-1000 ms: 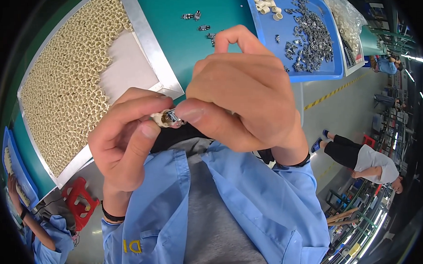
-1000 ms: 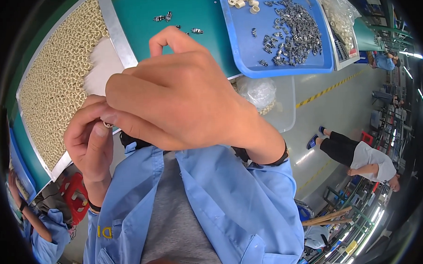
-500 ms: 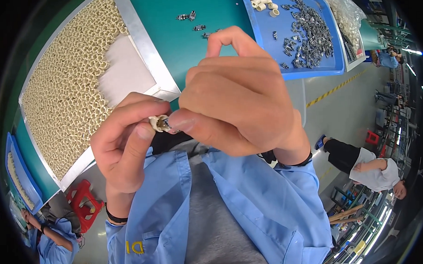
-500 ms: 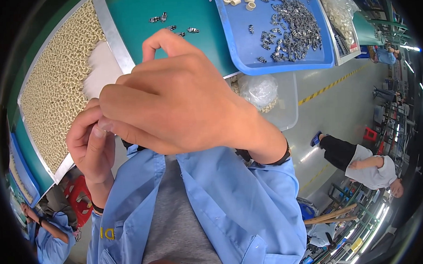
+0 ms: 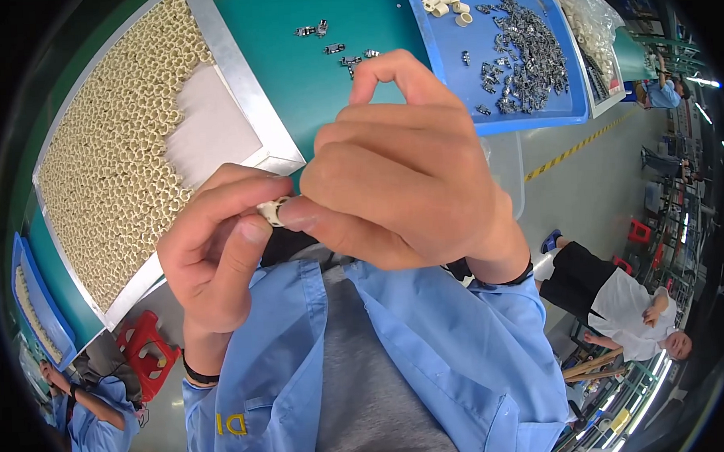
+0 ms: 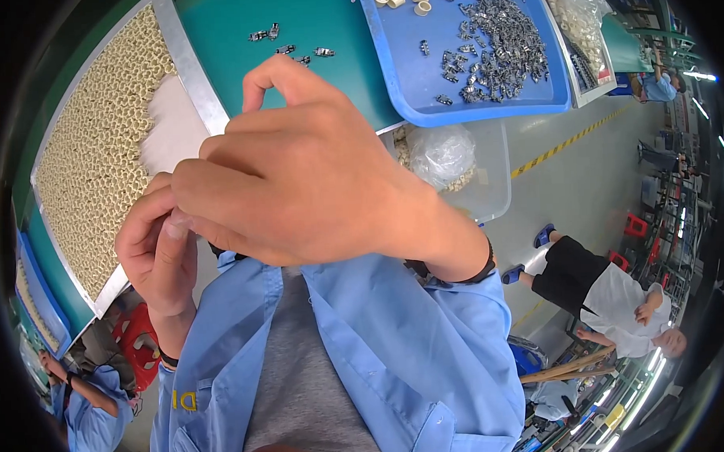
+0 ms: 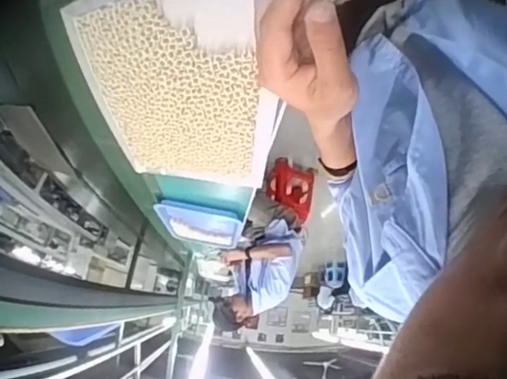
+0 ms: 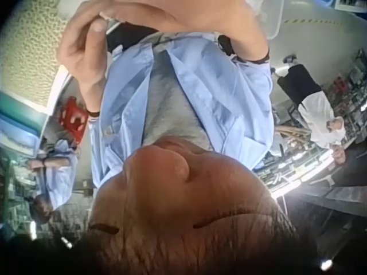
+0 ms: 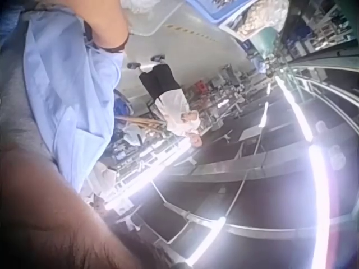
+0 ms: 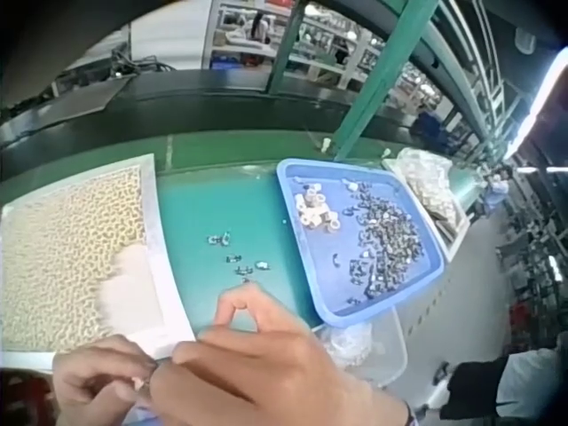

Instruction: The person picks up a white plastic component and a metal insert, joins them together by hand, and places the assembled unit onto a metal tray. This process is repeated multiple times, occasionally moving pieces on the green table.

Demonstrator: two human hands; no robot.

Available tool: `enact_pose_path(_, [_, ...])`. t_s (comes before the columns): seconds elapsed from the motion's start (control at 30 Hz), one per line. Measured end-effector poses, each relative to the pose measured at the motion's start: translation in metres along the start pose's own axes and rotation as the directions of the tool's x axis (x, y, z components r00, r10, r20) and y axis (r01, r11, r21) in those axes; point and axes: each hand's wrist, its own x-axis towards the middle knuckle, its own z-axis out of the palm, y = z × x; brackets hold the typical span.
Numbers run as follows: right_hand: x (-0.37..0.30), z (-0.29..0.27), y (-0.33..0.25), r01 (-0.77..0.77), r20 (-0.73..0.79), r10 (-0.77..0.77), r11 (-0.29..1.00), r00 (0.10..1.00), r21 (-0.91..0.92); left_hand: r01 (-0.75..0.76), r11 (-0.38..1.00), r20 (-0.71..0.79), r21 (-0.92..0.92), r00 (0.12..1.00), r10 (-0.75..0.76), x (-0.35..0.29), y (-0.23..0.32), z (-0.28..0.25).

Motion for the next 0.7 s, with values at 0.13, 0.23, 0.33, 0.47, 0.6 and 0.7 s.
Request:
enact_pose_path(0.13, [-0.005, 0.007, 0.001, 0.014, -0.007, -0.015, 0.998, 1.000, -0.069, 0.102, 0.978, 0.022, -0.184, 0.995, -0.099, -0.001, -0.003, 0.002])
enact_pose_path(0.23, [-0.008, 0.009, 0.007, 0.042, -0.033, -0.046, 0.991, 0.998, -0.124, 0.171, 0.923, -0.023, -0.345, 0.981, -0.191, -0.007, -0.013, -0.004])
enact_pose_path(0.33, [-0.014, 0.002, 0.006, 0.014, 0.111, 0.007, 0.983, 0.994, -0.182, 0.221, 0.902, 0.012, -0.372, 0.972, -0.233, -0.005, -0.019, -0.002])
enact_pose_path(0.47, [-0.026, -0.012, 0.030, -0.120, 0.187, 0.130, 0.991, 0.974, -0.060, 0.267, 0.888, 0.031, -0.374, 0.961, -0.276, 0.014, -0.021, 0.013])
enact_pose_path(0.6, [-0.042, -0.080, 0.117, -0.396, 0.019, 0.429, 0.848, 0.903, -0.351, 0.252, 0.893, 0.024, -0.373, 0.965, -0.262, 0.018, -0.030, 0.009])
enact_pose_path(0.7, [-0.057, -0.119, 0.173, -0.474, -0.072, 0.514, 0.717, 0.855, -0.510, 0.229, 0.900, 0.060, -0.371, 0.973, -0.224, 0.021, -0.036, 0.003])
